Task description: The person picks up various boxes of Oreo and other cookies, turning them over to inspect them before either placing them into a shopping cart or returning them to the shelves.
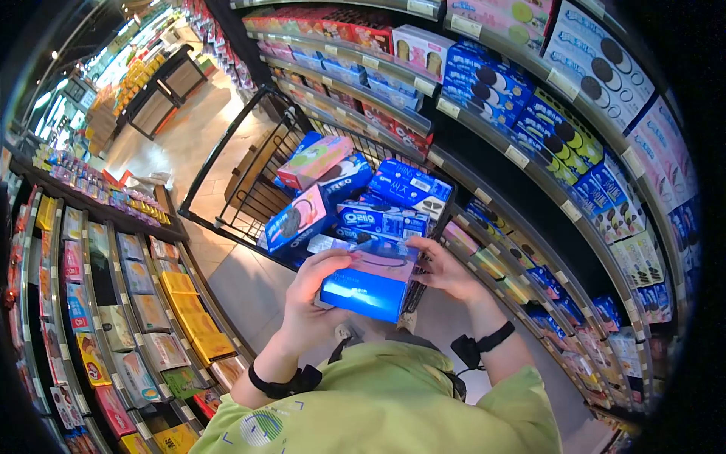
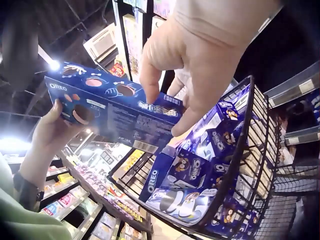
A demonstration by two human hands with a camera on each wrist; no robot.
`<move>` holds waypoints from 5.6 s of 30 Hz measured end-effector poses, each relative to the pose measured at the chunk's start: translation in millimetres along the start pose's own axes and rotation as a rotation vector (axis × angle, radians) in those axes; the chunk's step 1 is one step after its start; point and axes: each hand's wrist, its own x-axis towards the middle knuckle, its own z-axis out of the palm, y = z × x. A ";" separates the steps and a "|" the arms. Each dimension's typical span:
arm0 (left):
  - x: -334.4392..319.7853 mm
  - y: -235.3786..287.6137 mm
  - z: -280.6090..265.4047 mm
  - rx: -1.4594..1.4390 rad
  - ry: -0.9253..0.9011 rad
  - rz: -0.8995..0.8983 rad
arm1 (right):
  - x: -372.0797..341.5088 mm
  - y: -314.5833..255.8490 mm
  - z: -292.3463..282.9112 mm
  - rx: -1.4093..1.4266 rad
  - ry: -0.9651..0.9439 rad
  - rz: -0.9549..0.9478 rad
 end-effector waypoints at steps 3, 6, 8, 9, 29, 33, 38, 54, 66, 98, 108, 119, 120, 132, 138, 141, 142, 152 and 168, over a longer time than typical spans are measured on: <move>0.4 7.1 -0.2 0.048 0.026 0.008 | 4.5 5.2 5.9 -0.111 0.032 0.045; -1.3 13.8 -1.8 0.081 0.027 0.026 | 6.6 3.3 16.6 -0.191 0.023 0.021; -2.6 17.3 -2.3 0.097 0.015 0.040 | 7.4 3.7 20.7 -0.230 0.011 -0.004; -3.4 18.7 -2.6 0.124 0.020 0.054 | 7.4 4.3 22.6 -0.272 -0.004 -0.029; -31.7 18.7 -16.4 0.089 0.048 0.012 | -1.3 16.3 60.4 -0.184 0.062 0.016; -34.9 18.1 -20.9 0.103 0.065 0.016 | 1.4 22.6 61.5 -0.183 0.046 0.036; -36.6 18.2 -25.2 0.116 0.070 0.009 | 2.7 22.6 65.2 -0.203 0.028 0.054; -52.9 -55.2 -57.4 -0.655 -0.040 0.091 | 5.4 12.5 62.5 0.309 0.170 0.281; -74.2 -78.0 -67.9 -0.982 0.002 -0.432 | 5.7 -20.3 79.7 0.101 0.247 -0.127; -49.3 -72.6 -71.8 -0.822 0.094 -1.114 | 7.3 -39.1 88.5 -0.424 0.402 -0.101; -48.7 -75.5 -70.3 -0.795 0.048 -1.115 | 7.8 -36.7 80.2 -0.419 0.355 -0.113; -112.8 -111.1 -98.7 -0.959 0.039 -1.153 | 23.1 3.7 82.8 -0.850 -0.050 -0.322; -117.6 -110.1 -96.5 -0.959 0.129 -1.140 | 26.3 10.4 84.3 -0.848 -0.057 -0.322; -146.6 -106.5 -101.5 -0.929 0.364 -0.945 | 52.8 24.3 94.7 -1.098 -0.031 -0.298; -149.6 -123.7 -94.7 -0.801 0.412 -0.969 | 75.0 36.5 71.1 -1.207 0.023 -0.346; -146.2 -132.2 -85.2 -0.746 0.434 -0.986 | 100.9 30.8 69.3 -1.306 0.113 -0.359; -143.6 -130.7 -81.2 -0.747 0.439 -0.979 | 112.7 29.5 70.1 -1.309 0.109 -0.366; -148.7 -127.0 -72.1 -0.702 0.583 -1.043 | 216.6 49.1 63.8 -1.896 -0.072 -0.512; -123.4 -144.1 -52.0 -0.771 0.599 -0.975 | 123.2 -40.6 21.2 -0.853 0.092 -0.251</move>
